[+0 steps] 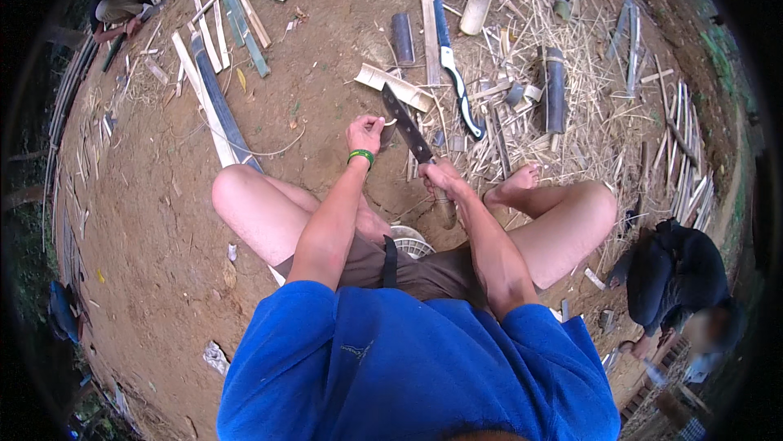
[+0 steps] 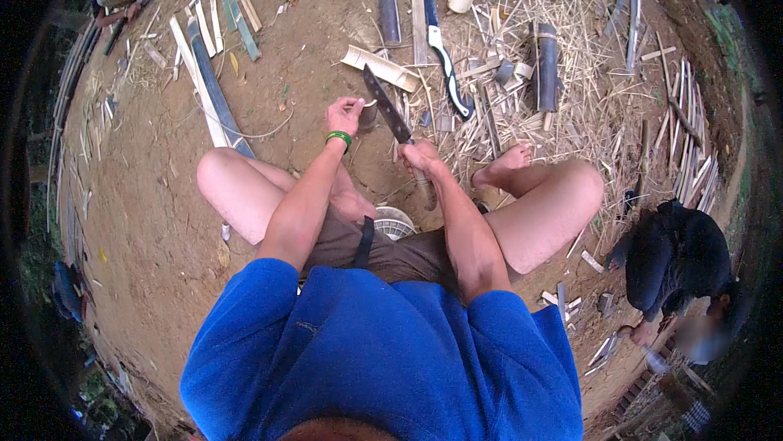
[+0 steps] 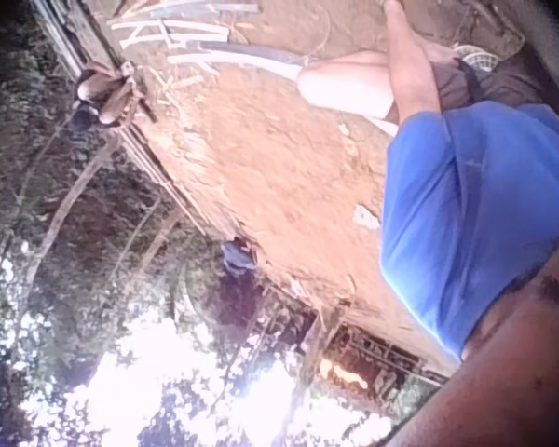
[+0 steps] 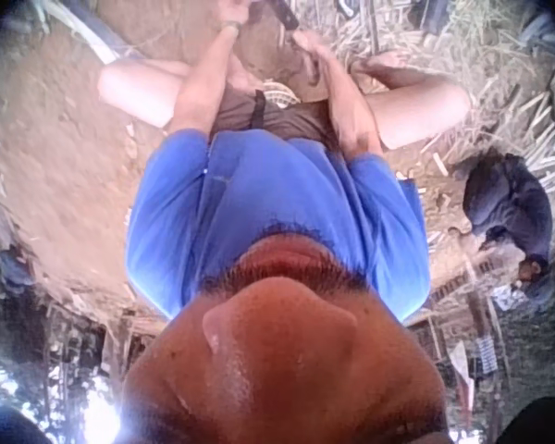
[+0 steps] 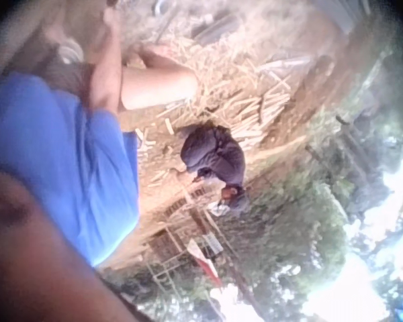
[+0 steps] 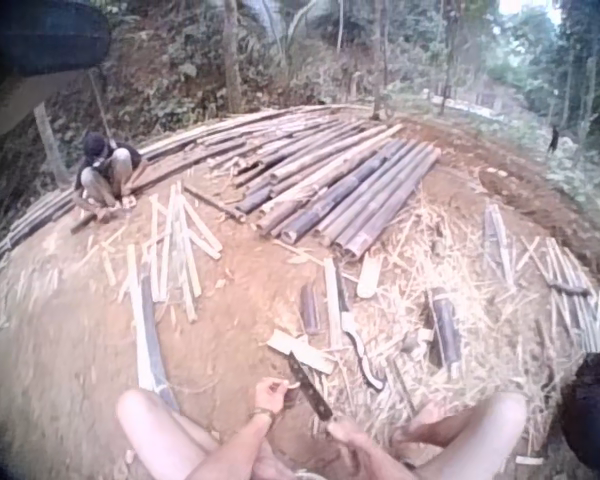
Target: The person sits on the ground and uses a hand saw to cut a piece of bamboo. They hold the bamboo with one hand and saw through it with the other, then inspect the cut piece and place it aside.
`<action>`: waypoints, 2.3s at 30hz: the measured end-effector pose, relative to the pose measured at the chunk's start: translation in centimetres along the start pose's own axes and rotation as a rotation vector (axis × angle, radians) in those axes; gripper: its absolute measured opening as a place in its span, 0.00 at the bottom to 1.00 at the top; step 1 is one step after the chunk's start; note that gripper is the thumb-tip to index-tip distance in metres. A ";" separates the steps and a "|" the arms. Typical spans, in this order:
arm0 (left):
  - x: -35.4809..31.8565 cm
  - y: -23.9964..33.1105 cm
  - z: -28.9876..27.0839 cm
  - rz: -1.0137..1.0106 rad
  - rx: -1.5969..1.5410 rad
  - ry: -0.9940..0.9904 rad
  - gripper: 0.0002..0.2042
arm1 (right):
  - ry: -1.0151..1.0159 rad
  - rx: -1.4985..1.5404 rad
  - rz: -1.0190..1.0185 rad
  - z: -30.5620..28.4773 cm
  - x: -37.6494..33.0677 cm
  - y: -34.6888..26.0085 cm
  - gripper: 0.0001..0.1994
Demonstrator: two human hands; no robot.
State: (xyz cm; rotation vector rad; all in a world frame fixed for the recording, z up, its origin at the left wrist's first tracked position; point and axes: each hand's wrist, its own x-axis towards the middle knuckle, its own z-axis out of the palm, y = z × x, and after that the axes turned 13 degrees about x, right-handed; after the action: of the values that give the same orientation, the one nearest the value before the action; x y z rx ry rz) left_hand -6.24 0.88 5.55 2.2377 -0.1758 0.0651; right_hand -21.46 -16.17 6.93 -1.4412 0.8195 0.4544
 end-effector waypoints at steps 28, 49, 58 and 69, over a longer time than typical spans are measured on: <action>7.2 4.6 -19.6 -0.201 -0.532 0.174 0.11 | 0.335 -0.526 -0.336 4.9 -2.6 -1.8 0.30; 2.9 0.1 -2.2 -0.424 0.105 -0.108 0.28 | 0.187 -0.430 -0.139 5.9 5.3 -2.9 0.36; 10.6 3.7 -15.0 -0.211 -0.217 -0.081 0.20 | 0.360 -0.576 -0.426 5.8 -1.8 -5.7 0.32; 8.8 1.4 -16.2 -0.318 -0.371 -0.039 0.15 | 0.468 -0.512 -0.320 5.4 1.2 0.2 0.30</action>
State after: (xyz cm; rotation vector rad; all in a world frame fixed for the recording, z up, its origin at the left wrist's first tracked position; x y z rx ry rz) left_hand 2.54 11.81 17.70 1.8722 0.1387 -0.1707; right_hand -19.66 -11.11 5.58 -2.1660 0.8489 0.0738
